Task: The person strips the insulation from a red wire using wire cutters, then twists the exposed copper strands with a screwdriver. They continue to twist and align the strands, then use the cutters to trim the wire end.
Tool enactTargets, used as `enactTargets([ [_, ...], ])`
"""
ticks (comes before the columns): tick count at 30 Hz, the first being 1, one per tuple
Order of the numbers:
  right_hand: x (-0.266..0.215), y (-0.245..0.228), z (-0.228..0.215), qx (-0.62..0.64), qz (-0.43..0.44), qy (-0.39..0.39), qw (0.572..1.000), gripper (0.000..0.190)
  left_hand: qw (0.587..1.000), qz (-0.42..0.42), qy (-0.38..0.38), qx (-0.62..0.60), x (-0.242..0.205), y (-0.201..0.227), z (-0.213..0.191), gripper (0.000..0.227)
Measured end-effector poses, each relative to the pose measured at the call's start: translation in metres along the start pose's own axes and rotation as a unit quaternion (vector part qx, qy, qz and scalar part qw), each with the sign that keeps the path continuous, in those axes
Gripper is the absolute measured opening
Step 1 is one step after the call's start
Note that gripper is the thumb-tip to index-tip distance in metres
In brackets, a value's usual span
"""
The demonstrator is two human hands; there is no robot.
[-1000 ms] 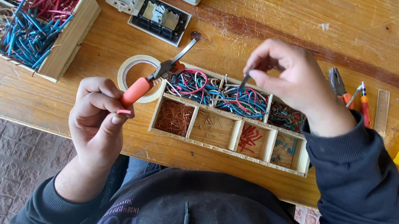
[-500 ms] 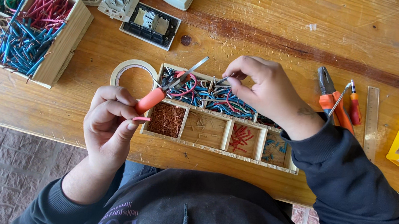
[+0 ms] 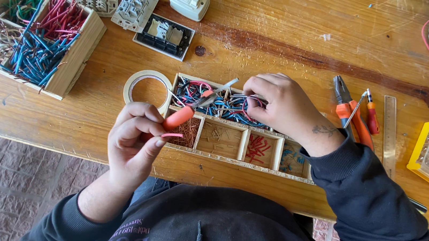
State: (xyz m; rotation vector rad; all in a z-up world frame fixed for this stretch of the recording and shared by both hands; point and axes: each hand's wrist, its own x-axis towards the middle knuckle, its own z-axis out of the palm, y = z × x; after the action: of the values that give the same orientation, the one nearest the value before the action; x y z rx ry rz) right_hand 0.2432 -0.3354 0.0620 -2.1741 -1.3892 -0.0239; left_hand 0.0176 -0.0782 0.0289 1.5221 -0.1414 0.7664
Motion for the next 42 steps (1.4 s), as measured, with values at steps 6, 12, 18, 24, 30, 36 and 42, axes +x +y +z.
enactTargets([
  [6, -0.018, -0.025, -0.023, -0.013, 0.019, 0.003, 1.0, 0.025, 0.998, 0.035, -0.013, 0.05, -0.004, -0.007, 0.008, 0.024],
  [12, -0.041, -0.093, -0.03, 0.007, -0.007, 0.152, 0.988, 0.051, 0.998, 0.052, -0.014, 0.032, -0.004, 0.006, 0.028, 0.023],
  [18, -0.024, -0.126, 0.012, 0.209, 0.005, 0.159, 0.965, 0.117, 0.995, 0.087, -0.05, 0.0, -0.001, 0.024, 0.051, 0.022],
  [24, -0.02, -0.106, 0.034, 0.386, 0.005, 0.174, 0.906, 0.093, 0.994, 0.067, -0.077, -0.04, -0.002, 0.036, 0.049, 0.023],
  [30, -0.051, -0.125, -0.007, 0.519, 0.004, 0.266, 0.813, 0.067, 0.997, 0.003, -0.073, -0.011, 0.001, 0.051, 0.037, 0.025],
  [36, -0.108, -0.122, -0.039, 0.619, 0.212, 0.023, 0.756, 0.085, 0.994, -0.017, -0.105, -0.026, 0.0, 0.045, 0.034, 0.032],
  [42, -0.133, -0.117, -0.038, 0.465, 0.229, -0.059, 0.853, 0.094, 0.99, -0.033, -0.135, -0.041, 0.003, 0.044, 0.043, 0.031],
])
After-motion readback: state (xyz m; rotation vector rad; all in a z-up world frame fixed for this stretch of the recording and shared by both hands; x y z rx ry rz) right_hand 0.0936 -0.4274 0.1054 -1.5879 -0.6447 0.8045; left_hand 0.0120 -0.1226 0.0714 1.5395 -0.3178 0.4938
